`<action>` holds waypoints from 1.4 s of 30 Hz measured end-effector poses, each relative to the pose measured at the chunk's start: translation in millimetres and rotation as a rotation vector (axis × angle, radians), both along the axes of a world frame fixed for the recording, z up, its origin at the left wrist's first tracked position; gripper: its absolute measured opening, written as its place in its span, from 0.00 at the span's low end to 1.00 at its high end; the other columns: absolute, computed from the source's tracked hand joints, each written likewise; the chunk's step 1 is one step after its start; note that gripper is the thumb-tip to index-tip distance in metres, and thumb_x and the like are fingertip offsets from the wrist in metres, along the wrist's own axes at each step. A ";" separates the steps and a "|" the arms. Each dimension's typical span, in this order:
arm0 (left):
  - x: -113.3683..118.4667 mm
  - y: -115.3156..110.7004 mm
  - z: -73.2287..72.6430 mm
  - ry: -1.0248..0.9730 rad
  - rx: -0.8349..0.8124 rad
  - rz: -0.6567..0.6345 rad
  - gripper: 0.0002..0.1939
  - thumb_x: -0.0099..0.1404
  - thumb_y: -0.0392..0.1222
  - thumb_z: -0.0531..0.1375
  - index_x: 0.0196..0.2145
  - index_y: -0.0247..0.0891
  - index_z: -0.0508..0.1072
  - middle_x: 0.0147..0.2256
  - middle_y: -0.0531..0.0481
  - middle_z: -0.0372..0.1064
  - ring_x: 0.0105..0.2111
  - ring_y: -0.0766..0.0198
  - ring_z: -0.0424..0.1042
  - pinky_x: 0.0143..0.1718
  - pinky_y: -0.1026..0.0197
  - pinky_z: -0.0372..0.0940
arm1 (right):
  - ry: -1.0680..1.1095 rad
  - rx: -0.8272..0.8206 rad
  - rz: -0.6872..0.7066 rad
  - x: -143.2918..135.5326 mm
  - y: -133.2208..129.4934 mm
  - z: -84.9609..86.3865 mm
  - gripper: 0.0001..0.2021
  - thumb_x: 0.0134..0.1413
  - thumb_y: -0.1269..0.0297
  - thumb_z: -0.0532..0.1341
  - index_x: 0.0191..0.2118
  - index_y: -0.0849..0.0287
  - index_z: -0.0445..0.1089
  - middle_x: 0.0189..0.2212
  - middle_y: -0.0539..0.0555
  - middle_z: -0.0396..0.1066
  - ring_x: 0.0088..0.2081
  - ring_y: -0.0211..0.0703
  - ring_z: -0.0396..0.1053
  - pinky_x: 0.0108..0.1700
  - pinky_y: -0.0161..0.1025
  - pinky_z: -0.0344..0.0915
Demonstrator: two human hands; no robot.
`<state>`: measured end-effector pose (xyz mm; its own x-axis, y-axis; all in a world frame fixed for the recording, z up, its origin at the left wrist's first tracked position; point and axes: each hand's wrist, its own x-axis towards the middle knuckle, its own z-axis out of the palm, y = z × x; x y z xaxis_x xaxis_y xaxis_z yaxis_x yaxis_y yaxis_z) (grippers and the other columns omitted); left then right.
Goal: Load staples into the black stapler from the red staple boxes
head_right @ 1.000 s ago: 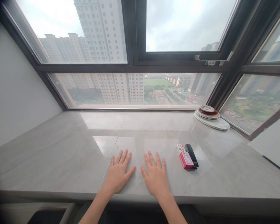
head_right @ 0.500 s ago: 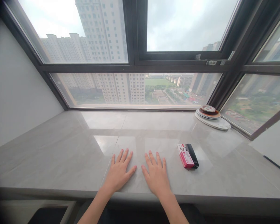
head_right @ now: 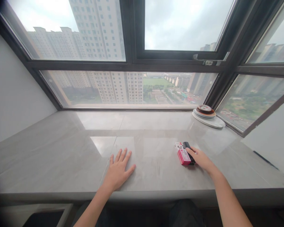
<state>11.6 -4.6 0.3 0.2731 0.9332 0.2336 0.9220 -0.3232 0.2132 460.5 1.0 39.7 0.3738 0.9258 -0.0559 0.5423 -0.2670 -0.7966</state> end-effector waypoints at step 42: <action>-31.2 93.4 23.2 -0.383 0.056 0.363 0.25 0.65 0.49 0.63 0.57 0.38 0.72 0.48 0.42 0.74 0.51 0.51 0.71 0.52 0.55 0.64 | 0.029 0.338 0.085 -218.2 -18.1 -39.6 0.27 0.63 0.40 0.58 0.51 0.59 0.77 0.37 0.56 0.74 0.30 0.44 0.69 0.38 0.40 0.67</action>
<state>-19.6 88.9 23.4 -0.1795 0.9351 0.3055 0.8362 -0.0185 0.5481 242.3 -17.1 0.0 0.2968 0.9216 0.2499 0.5273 0.0600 -0.8475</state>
